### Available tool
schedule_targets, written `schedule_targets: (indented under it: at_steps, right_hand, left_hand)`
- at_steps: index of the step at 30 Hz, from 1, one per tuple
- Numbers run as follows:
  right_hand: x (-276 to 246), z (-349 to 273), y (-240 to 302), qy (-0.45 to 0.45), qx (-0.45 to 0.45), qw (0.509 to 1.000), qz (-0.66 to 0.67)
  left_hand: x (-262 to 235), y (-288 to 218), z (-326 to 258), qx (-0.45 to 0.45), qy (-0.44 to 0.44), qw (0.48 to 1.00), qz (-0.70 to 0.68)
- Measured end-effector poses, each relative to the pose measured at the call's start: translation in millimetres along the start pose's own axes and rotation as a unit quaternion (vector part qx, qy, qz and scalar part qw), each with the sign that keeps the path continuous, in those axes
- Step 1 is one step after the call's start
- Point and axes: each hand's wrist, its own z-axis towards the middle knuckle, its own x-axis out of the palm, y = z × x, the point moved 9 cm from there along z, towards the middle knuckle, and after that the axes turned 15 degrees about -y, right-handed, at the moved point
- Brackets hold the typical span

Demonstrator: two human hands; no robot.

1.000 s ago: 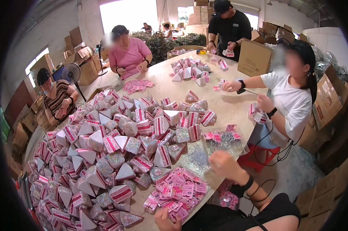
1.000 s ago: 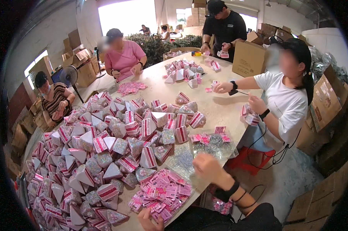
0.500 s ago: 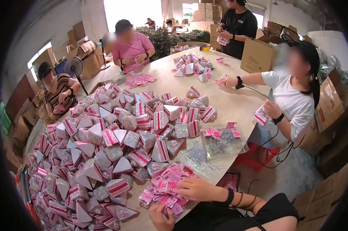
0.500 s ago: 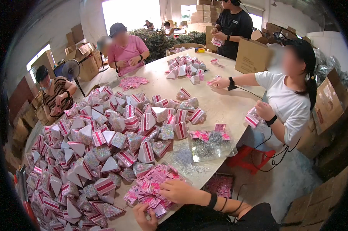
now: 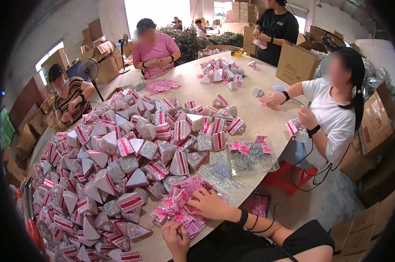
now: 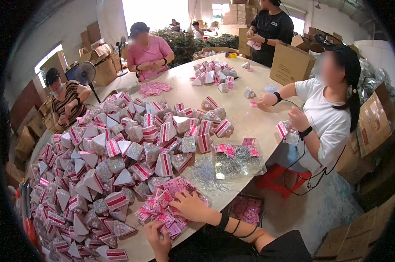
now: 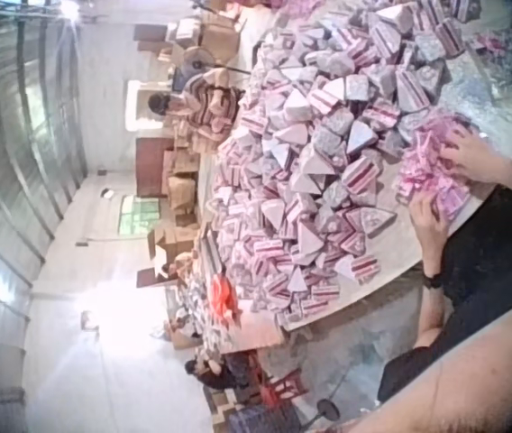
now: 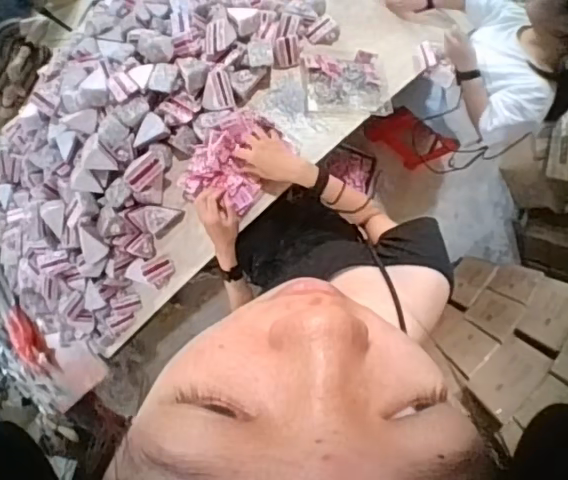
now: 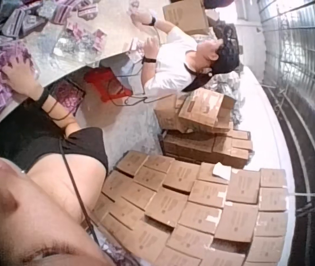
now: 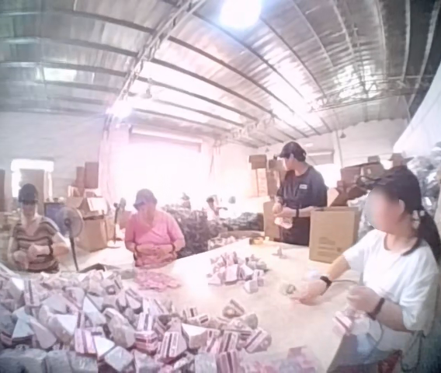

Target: Packaging small items and pink packets into colorful cake-shaped cardboard boxes at a large workshop table.

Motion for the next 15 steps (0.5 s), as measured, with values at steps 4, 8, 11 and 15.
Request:
schedule_targets:
  at_steps: [4,8,11,15]
  right_hand:
    - [-9.2,1.5,-6.1,-0.019,-0.001,1.0,0.025]
    - [-43.2,28.4,-6.0,-0.095,0.017,0.995,0.028]
    - [-94.0,52.9,0.9,-0.185,-0.003,0.98,0.071]
    - [-122.4,58.7,-7.5,-0.265,0.032,0.945,0.186]
  left_hand:
    - [-1.6,-5.8,1.9,-0.026,-0.02,0.999,-0.012]
    - [-17.2,-35.0,31.1,0.006,0.051,0.998,0.047]
    - [-33.9,-77.7,64.3,0.054,0.093,0.993,0.045]
    - [-50.9,-120.6,102.2,0.022,-0.075,0.993,-0.086]
